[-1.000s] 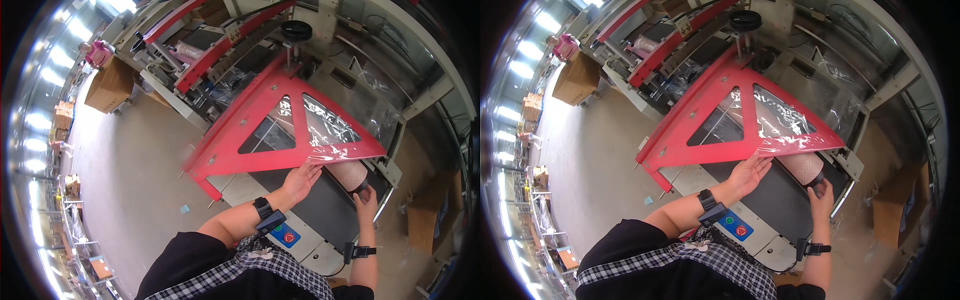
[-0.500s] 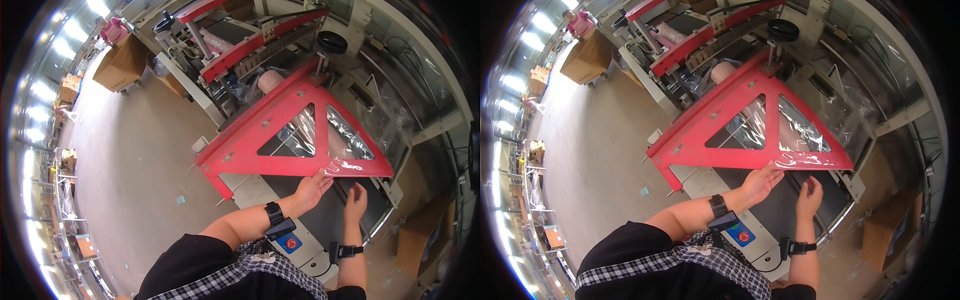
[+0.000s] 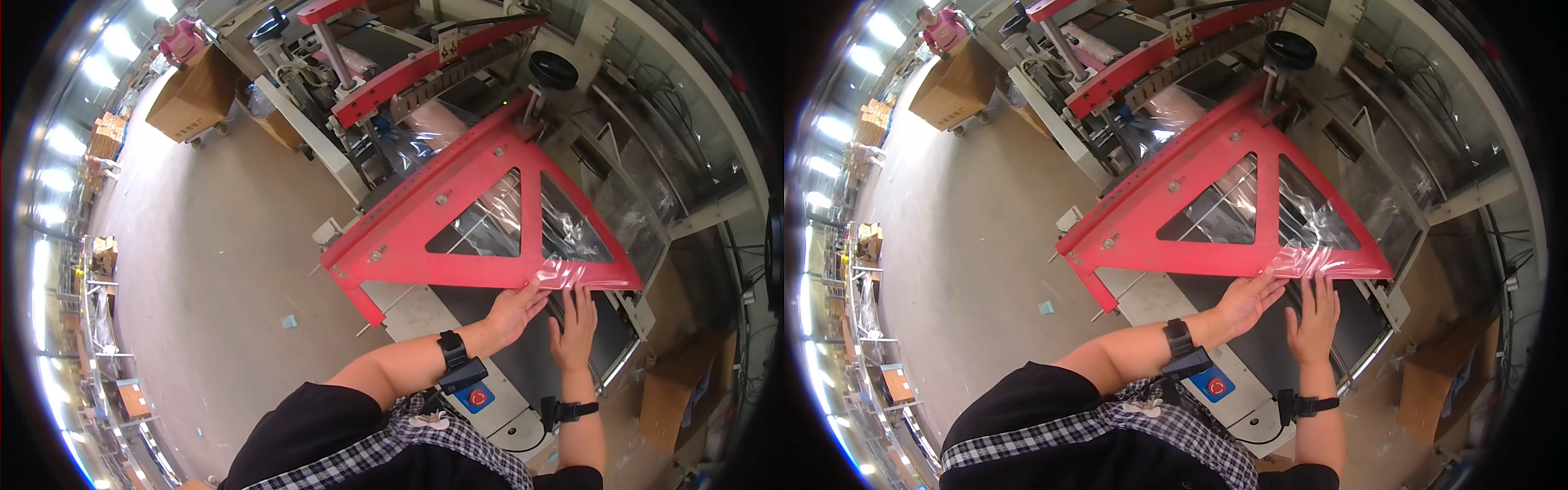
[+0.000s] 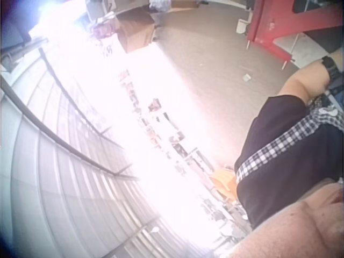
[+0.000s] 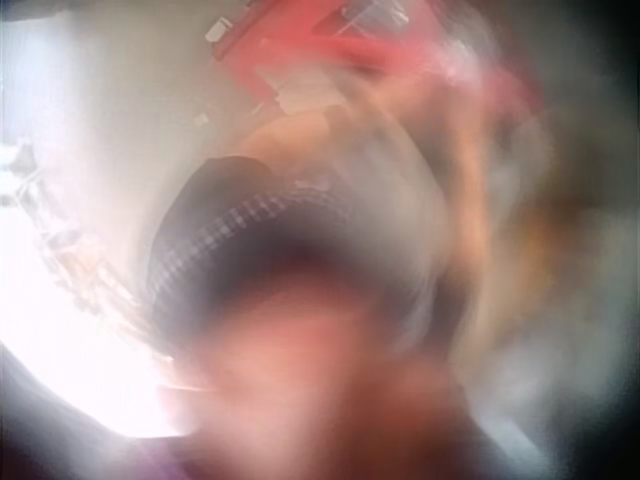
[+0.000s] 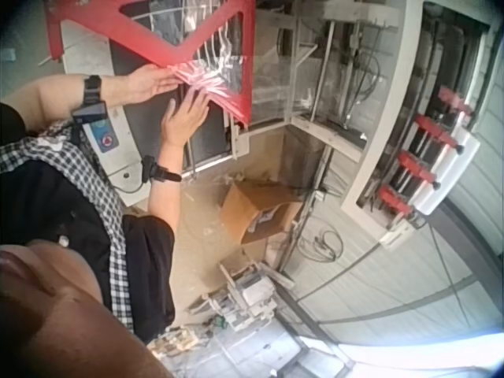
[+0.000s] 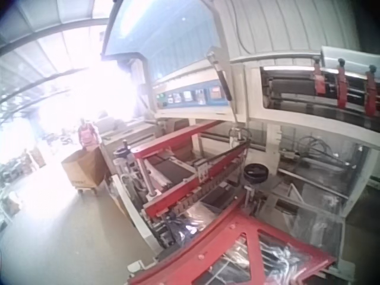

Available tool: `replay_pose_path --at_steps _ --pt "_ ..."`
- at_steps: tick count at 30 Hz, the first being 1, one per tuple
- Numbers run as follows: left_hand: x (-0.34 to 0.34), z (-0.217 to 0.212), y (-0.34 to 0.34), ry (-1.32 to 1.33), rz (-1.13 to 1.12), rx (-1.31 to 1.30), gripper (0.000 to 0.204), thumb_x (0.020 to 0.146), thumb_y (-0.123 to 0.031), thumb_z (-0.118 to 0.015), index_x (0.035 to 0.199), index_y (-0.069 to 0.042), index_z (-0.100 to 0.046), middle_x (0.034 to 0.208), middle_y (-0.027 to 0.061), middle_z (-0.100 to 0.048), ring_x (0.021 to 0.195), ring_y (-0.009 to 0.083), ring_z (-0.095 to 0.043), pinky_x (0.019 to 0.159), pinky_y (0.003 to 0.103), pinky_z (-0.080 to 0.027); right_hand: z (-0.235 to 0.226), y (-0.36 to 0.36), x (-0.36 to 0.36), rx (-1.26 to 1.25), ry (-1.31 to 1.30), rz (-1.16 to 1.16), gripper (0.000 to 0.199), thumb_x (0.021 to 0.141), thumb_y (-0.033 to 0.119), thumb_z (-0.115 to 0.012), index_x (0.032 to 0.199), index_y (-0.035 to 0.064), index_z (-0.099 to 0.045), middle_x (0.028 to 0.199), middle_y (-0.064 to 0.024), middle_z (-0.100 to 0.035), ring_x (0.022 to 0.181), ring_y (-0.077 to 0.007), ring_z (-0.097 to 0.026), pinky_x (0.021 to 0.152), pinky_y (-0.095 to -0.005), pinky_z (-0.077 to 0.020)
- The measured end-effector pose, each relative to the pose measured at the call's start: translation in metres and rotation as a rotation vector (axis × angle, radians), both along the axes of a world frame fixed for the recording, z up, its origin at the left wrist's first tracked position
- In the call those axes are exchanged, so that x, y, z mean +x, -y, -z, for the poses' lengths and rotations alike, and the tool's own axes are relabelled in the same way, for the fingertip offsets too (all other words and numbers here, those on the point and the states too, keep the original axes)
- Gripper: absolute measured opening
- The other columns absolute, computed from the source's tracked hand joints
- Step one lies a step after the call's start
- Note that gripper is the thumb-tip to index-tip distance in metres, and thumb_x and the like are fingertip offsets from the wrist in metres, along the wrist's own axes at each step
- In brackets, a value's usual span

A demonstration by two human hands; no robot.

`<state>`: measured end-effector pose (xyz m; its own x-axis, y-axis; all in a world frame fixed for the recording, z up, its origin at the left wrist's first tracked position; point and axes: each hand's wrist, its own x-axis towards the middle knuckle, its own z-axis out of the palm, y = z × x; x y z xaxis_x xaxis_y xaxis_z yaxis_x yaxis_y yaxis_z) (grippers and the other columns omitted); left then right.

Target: Feeding product rolls into a shrink-wrapping machine for packaging.

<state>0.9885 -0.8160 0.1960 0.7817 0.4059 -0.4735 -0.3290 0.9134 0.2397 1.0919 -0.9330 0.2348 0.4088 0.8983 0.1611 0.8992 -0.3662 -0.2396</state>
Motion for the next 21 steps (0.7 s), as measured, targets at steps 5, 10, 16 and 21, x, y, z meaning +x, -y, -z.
replay_pose_path --at_steps 5,10,16,21 --pt "-0.008 0.003 -0.004 -0.05 0.025 0.054 0.023 0.092 -0.021 -0.053 0.111 -0.008 -0.054 0.114 0.005 -0.057 0.112 0.0187 -0.051 0.098 0.032 -0.04 -0.002 0.058 -0.016 0.043 -0.042 0.057 0.041 0.078 0.014 -0.059 0.118 0.0038 -0.053 0.132 -0.0158 -0.041 0.124 -0.0344 -0.036 0.102 -0.0453 -0.0257" --pt "-0.018 0.0 -0.006 -0.08 0.096 0.073 0.023 0.091 -0.02 -0.055 0.109 -0.007 -0.055 0.116 0.0079 -0.056 0.113 0.021 -0.051 0.098 0.034 -0.041 0.033 0.212 -0.039 0.071 -0.159 0.645 0.035 0.083 0.014 -0.055 0.115 0.0009 -0.054 0.129 -0.0182 -0.043 0.118 -0.0361 -0.041 0.1 -0.0432 -0.031" --pt "-0.008 0.007 0.017 -0.058 0.309 0.151 0.044 0.088 -0.018 -0.059 0.126 -0.003 -0.043 0.125 0.0138 -0.049 0.116 0.0259 -0.048 0.099 0.037 -0.04 0.069 0.441 -0.163 -0.214 -0.019 1.477 0.039 0.083 0.023 -0.059 0.112 -0.0031 -0.053 0.114 -0.0229 -0.054 0.108 -0.0379 -0.048 0.094 -0.0431 -0.0368" --pt "0.001 -0.025 0.062 -0.164 0.771 0.324 0.051 0.09 -0.019 -0.054 0.133 -0.001 -0.034 0.129 0.0181 -0.045 0.116 0.0273 -0.048 0.099 0.036 -0.041 0.108 0.483 -0.256 -0.346 -0.405 1.869 0.052 0.072 0.034 -0.064 0.109 -0.0018 -0.058 0.12 -0.0248 -0.051 0.116 -0.0375 -0.043 0.099 -0.0435 -0.0335"
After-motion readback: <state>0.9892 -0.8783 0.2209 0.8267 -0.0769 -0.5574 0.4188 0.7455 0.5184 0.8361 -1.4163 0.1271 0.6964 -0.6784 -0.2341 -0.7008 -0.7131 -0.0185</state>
